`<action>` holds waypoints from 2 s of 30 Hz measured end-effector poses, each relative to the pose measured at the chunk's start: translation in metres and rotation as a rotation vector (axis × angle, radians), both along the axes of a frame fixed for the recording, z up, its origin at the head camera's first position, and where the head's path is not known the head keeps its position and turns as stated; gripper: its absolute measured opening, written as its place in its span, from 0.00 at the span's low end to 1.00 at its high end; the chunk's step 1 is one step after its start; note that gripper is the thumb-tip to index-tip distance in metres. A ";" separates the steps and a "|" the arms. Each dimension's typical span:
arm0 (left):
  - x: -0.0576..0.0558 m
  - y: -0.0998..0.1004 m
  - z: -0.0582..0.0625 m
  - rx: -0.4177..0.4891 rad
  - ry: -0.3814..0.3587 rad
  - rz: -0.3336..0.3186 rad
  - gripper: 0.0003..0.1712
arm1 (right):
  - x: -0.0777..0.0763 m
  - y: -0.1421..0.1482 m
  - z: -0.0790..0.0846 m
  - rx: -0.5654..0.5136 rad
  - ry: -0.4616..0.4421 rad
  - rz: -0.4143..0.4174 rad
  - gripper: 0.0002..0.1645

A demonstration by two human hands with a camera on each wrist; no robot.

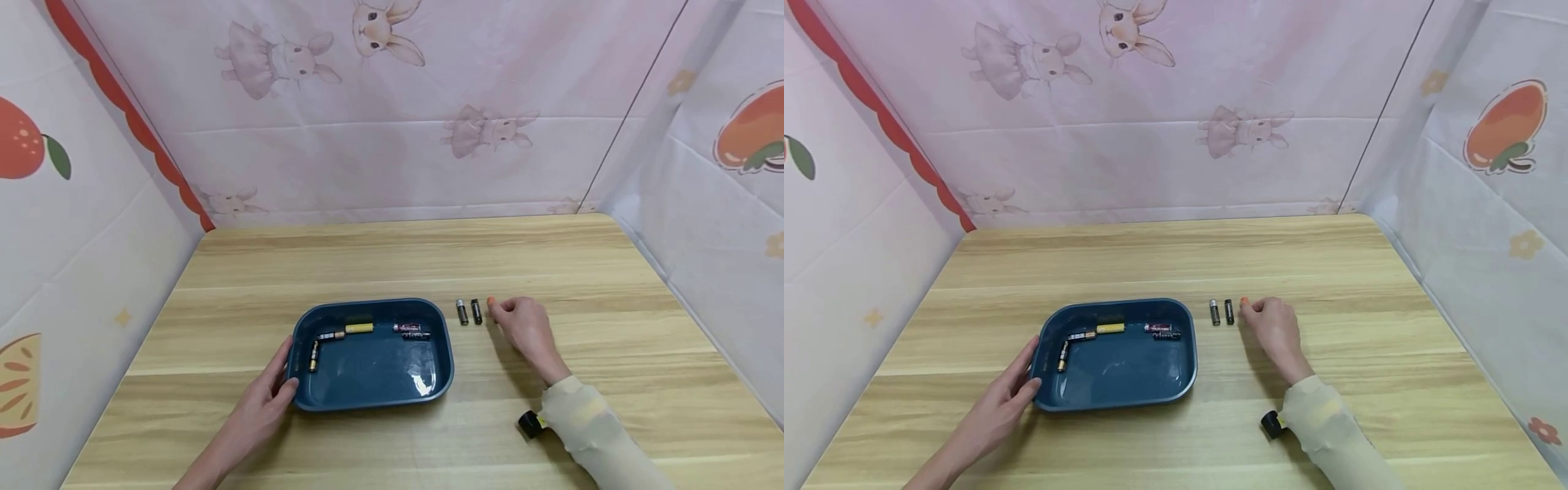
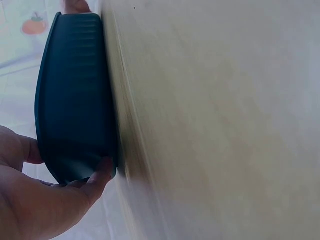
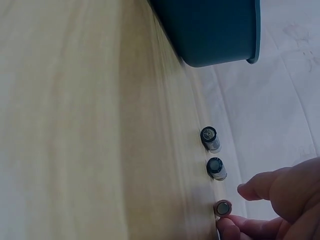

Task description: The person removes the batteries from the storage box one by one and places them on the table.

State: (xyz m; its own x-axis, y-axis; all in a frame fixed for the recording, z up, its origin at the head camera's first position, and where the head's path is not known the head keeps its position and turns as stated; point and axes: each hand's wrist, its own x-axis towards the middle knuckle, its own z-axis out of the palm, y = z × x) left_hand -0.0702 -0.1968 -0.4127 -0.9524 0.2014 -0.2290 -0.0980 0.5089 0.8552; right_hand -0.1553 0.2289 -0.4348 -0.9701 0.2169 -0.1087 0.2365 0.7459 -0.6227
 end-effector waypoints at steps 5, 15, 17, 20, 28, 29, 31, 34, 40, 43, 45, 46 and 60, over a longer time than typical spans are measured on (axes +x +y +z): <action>0.000 -0.001 0.000 0.009 0.008 -0.007 0.38 | -0.001 0.003 0.000 -0.013 0.010 0.013 0.27; 0.002 -0.001 -0.001 0.008 0.053 -0.009 0.38 | -0.003 0.006 0.001 -0.009 0.013 0.024 0.28; 0.001 -0.001 -0.001 0.007 0.050 -0.009 0.38 | -0.003 0.007 0.001 -0.005 0.013 0.024 0.28; 0.002 -0.001 0.000 0.011 0.049 -0.010 0.38 | -0.003 0.007 0.000 -0.002 0.013 0.024 0.28; 0.002 -0.001 -0.001 0.010 0.061 -0.013 0.38 | -0.002 0.009 0.002 -0.003 -0.005 0.032 0.29; 0.002 -0.001 -0.001 0.010 0.060 -0.013 0.38 | -0.002 0.009 0.002 -0.003 -0.002 0.032 0.28; 0.001 -0.001 -0.001 0.002 0.056 -0.012 0.38 | -0.002 0.009 0.004 0.000 0.008 0.034 0.28; 0.001 -0.001 -0.001 -0.007 0.043 -0.009 0.39 | -0.001 0.006 0.010 -0.007 0.048 0.034 0.26; 0.000 -0.001 -0.001 -0.012 0.030 -0.006 0.38 | 0.004 -0.008 0.031 -0.100 0.190 0.120 0.21; 0.000 -0.001 0.000 -0.012 0.024 -0.004 0.39 | 0.008 -0.020 0.043 -0.146 0.239 0.217 0.18; 0.000 -0.001 0.000 -0.012 0.026 -0.003 0.38 | 0.011 -0.029 0.051 -0.187 0.246 0.277 0.17; 0.000 -0.001 0.000 -0.013 0.021 -0.002 0.38 | 0.013 -0.033 0.055 -0.203 0.249 0.302 0.16; 0.001 0.000 -0.001 0.001 0.034 -0.008 0.38 | 0.017 -0.089 0.059 -0.437 0.095 0.540 0.15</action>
